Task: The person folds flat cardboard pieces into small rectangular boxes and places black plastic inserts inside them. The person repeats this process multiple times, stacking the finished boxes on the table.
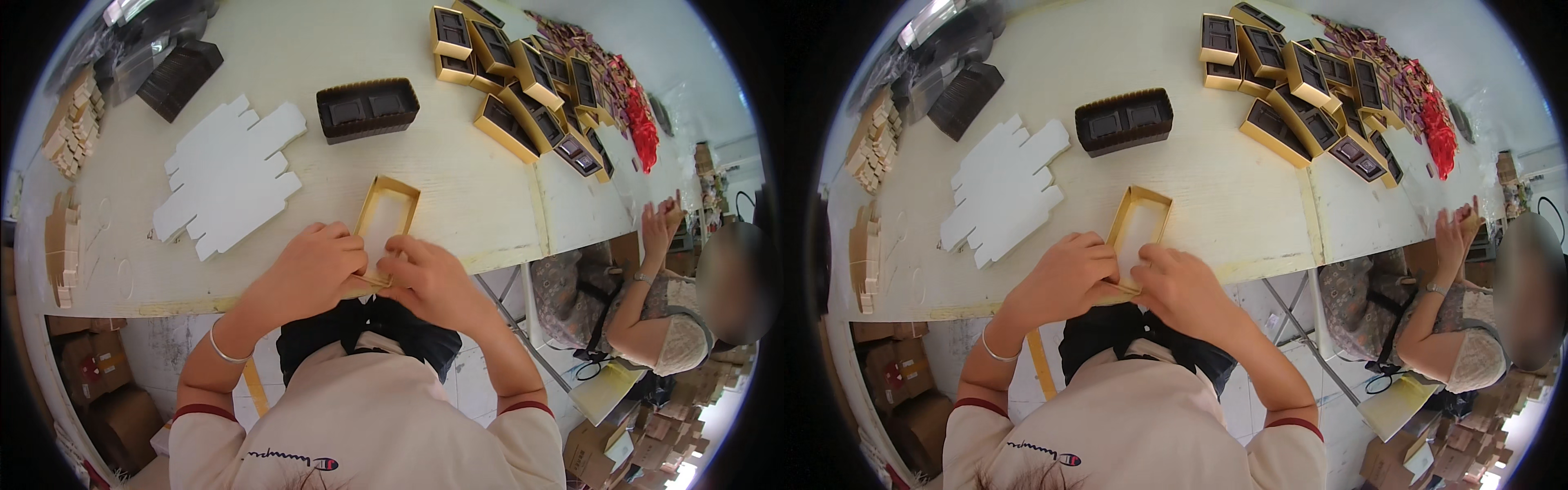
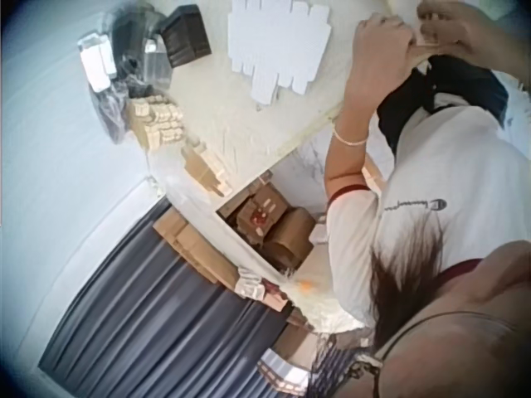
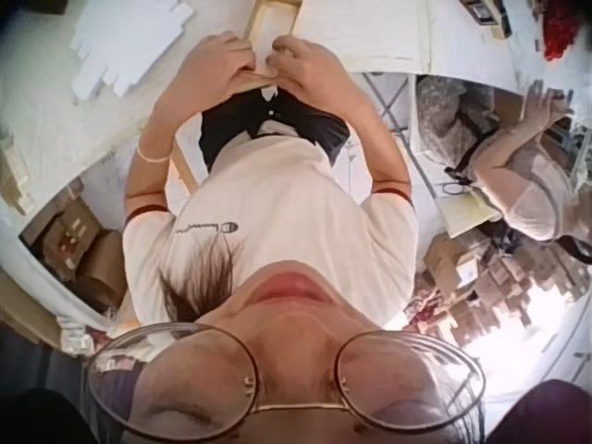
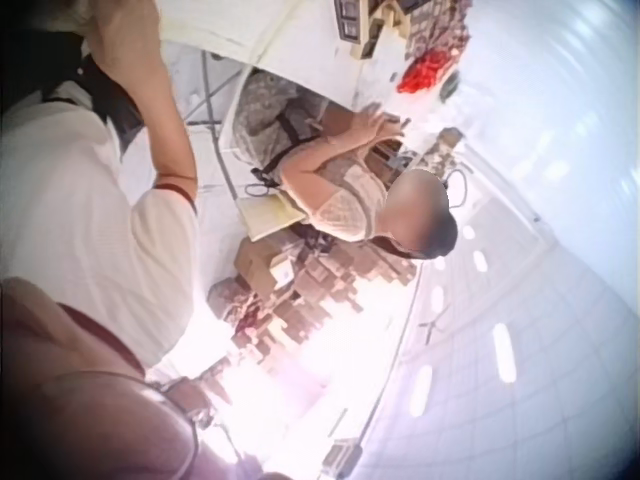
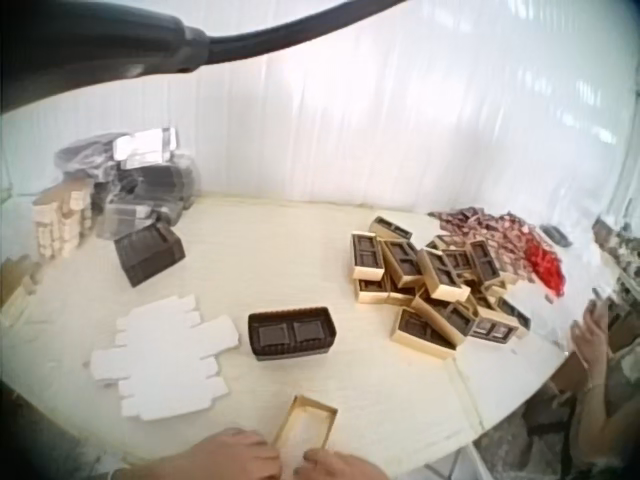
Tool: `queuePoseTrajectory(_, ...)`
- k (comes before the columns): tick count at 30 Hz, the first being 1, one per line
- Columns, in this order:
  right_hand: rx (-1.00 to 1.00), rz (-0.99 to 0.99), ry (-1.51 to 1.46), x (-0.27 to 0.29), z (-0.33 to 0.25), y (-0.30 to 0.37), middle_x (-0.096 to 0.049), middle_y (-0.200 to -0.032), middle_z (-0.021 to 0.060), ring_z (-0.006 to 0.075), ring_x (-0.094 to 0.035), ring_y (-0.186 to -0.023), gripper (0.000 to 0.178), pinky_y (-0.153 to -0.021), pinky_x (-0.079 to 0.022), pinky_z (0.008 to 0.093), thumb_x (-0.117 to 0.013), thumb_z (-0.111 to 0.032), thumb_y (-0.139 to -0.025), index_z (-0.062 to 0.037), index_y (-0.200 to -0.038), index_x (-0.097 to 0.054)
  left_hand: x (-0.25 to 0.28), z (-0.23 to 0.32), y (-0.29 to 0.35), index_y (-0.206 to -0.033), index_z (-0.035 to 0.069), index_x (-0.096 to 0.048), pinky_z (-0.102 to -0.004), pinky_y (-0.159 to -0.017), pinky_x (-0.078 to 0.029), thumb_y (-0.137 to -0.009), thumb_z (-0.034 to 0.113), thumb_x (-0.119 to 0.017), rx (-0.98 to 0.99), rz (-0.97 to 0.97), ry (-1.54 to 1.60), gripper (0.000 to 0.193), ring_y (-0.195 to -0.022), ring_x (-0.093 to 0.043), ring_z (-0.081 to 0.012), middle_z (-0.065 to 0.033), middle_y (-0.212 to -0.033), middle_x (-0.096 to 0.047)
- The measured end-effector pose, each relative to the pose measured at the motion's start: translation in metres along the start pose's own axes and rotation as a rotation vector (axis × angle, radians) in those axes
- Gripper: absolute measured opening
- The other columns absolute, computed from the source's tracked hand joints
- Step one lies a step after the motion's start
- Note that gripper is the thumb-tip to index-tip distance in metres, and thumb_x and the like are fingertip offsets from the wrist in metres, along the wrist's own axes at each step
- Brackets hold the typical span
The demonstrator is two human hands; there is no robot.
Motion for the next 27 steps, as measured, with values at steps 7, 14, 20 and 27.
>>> queuePoseTrajectory(7,-0.215,0.377,0.027,0.037,0.031,-0.027,-0.061,-0.098,0.0174,0.0354,-0.061,-0.087,0.021,-0.076,-0.05,0.04,-0.065,-0.004,-0.083,0.0006,-0.103,-0.064,-0.001,0.004,0.009,-0.075,0.006,-0.06,-0.0484,-0.099,-0.04,-0.065,0.034,-0.081,-0.053,0.106,-0.172,0.036,-0.101,-0.055,-0.0285,-0.0109,-0.098,-0.059)
queuePoseTrajectory(14,-0.314,0.172,-0.041,0.023,0.057,-0.037,-0.062,-0.09,0.0199,0.039,-0.06,-0.082,0.016,-0.072,-0.049,0.0434,-0.057,-0.008,-0.085,0.0023,-0.095,-0.064,0.002,-0.006,0.025,-0.123,0.009,-0.055,-0.047,-0.095,-0.043,-0.068,0.023,-0.08,0.195,0.357,-0.174,0.061,-0.108,-0.053,-0.0327,-0.0131,-0.124,-0.053)
queuePoseTrajectory(20,-0.407,0.104,0.261,0.016,0.058,-0.046,-0.064,-0.078,0.0203,0.0375,-0.062,-0.075,0.013,-0.068,-0.049,0.0466,-0.053,-0.007,-0.083,0.0011,-0.091,-0.06,-0.007,-0.015,0.03,-0.125,0.008,-0.054,-0.0436,-0.089,-0.046,-0.067,0.013,-0.081,0.238,0.408,0.021,0.065,-0.107,-0.053,-0.035,-0.0137,-0.123,-0.053)
queuePoseTrajectory(27,-0.435,0.037,0.3,0.01,0.046,-0.049,-0.064,-0.078,0.0174,0.0338,-0.063,-0.074,0.03,-0.063,-0.048,0.0438,-0.052,-0.004,-0.083,-0.0061,-0.112,-0.054,-0.009,-0.018,0.031,-0.121,0.006,-0.054,-0.044,-0.09,-0.045,-0.066,0.01,-0.08,0.192,0.438,0.007,0.061,-0.107,-0.052,-0.0355,-0.014,-0.121,-0.054)
Point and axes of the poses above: each hand's wrist, its own y-axis away from the middle knuckle, its own x-axis out of the back of the hand, z = x × y, the point moved 6 cm from there along -y, towards the middle knuckle
